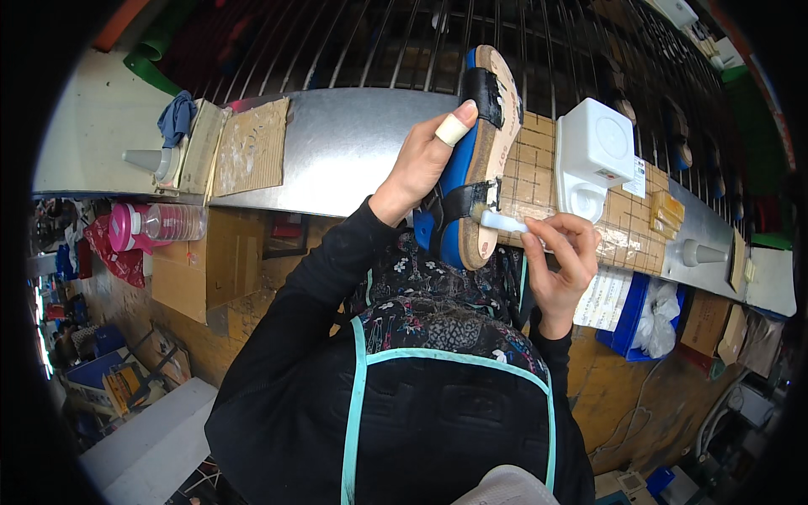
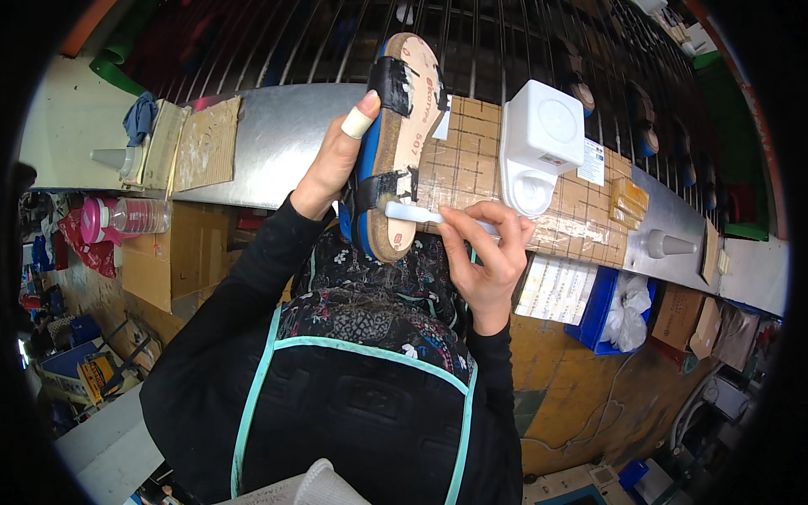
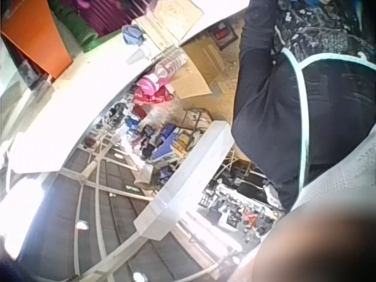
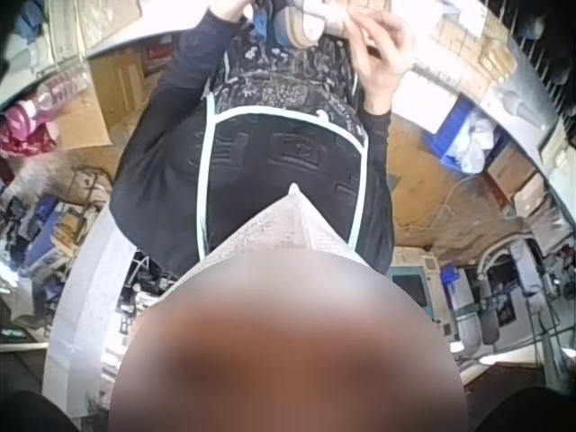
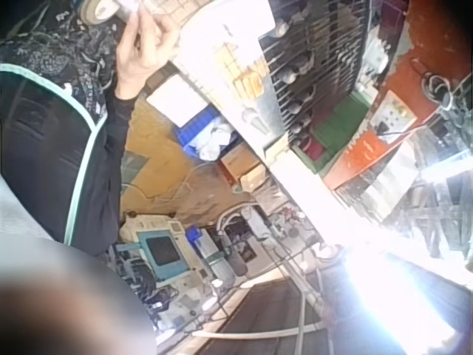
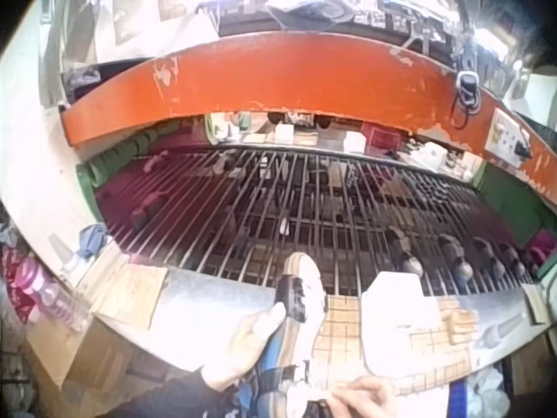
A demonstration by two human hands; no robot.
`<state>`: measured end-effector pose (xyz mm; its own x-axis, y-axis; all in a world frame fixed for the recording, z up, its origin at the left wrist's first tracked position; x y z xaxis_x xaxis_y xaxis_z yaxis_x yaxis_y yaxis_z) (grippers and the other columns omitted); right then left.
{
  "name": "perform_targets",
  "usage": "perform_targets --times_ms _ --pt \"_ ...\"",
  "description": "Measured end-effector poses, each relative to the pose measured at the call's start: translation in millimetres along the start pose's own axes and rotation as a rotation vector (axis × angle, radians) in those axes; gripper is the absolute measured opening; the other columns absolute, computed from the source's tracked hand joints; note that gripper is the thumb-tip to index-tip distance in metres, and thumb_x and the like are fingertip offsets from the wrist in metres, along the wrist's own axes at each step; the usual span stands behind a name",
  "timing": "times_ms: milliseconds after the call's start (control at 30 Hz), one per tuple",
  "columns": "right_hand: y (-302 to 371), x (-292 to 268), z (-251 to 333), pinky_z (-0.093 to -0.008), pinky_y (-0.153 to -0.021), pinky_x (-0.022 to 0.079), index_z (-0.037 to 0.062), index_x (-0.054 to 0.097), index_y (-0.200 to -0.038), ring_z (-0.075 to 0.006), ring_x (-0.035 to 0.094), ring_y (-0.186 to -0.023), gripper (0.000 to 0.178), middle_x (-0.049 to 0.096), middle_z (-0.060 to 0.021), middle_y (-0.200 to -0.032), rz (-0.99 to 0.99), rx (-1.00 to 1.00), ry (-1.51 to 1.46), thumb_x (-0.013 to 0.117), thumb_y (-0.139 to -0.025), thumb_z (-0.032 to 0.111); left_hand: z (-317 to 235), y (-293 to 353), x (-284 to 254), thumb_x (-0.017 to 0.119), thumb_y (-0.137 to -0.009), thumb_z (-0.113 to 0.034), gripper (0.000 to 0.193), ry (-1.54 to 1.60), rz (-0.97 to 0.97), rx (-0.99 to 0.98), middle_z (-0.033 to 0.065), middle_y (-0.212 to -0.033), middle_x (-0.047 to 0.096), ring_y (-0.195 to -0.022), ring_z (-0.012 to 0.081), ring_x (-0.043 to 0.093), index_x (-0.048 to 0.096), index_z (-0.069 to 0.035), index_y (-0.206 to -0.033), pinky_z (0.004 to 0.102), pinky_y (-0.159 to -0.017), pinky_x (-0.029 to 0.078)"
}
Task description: The person applies glue to the sole and strap areas of a blue sandal using a small brush. They repeatedly dip the brush into a white container and spread the adhesive along the edges and seams of the sandal.
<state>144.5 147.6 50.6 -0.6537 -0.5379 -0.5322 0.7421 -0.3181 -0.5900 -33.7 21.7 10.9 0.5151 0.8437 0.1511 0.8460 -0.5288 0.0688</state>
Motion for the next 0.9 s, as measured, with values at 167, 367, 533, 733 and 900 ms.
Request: perform_targets --times_ms 167,367,533,733,900 --pt "-12 -5 -10 -0.0290 -0.074 0.035 0.0107 0.076 -0.091 -0.0161 0.054 -0.079 0.020 0.061 -0.0034 -0.088 -0.014 0.018 -0.036 0.079 -0.071 0.008 3 1 4 0.052 -0.090 -0.063 0.071 -0.010 0.048 -0.014 0.0107 -0.085 0.065 -0.078 0.0125 0.060 0.067 0.006 -0.099 0.0248 -0.072 0.047" --pt "-3 1 -12 -0.0275 -0.071 0.041 0.0084 0.076 -0.091 -0.0158 0.054 -0.076 0.019 0.061 -0.0051 -0.093 0.038 0.059 -0.073 0.078 -0.072 0.007 4 -2 4 0.050 -0.090 -0.064 0.072 0.003 0.076 -0.034 0.0114 -0.091 0.066 -0.084 0.0137 0.061 0.065 0.005 -0.106 0.0255 -0.076 0.048" --pt "13 -19 -37 -0.0236 -0.066 0.046 -0.0019 0.073 -0.092 -0.0127 0.058 -0.074 0.015 0.060 -0.0093 -0.095 0.095 0.198 -0.428 0.073 -0.078 0.002 1 8 8 0.049 -0.091 -0.063 0.079 0.275 0.186 -0.118 0.0146 -0.117 0.062 -0.106 0.0196 0.061 0.047 0.004 -0.133 0.0301 -0.093 0.048" --pt "31 -68 -108 -0.0309 -0.067 0.033 0.0099 0.075 -0.088 -0.0099 0.050 -0.058 0.011 0.060 0.0019 -0.075 -0.106 0.467 0.377 0.073 -0.083 0.020 20 31 5 0.047 -0.094 -0.057 0.071 0.972 0.445 -0.394 0.0171 -0.120 0.062 -0.099 0.0229 0.067 0.045 -0.001 -0.136 0.0344 -0.084 0.058" --pt "32 -58 -122 -0.0354 -0.072 0.029 0.0152 0.074 -0.086 -0.0162 0.052 -0.059 0.008 0.060 0.0008 -0.077 -0.068 0.254 0.789 0.072 -0.083 0.022 41 34 2 0.043 -0.095 -0.058 0.069 0.871 0.341 -0.363 0.0155 -0.118 0.062 -0.096 0.0193 0.067 0.045 -0.002 -0.136 0.0314 -0.083 0.058"
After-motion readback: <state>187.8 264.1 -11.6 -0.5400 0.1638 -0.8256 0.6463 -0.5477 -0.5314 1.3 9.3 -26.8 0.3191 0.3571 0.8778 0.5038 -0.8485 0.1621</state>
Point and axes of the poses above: each hand's wrist, its own y-axis away from the middle knuckle, its own x-axis out of the palm, z = x × y, the point moved 5 cm from there along -y, towards the middle knuckle
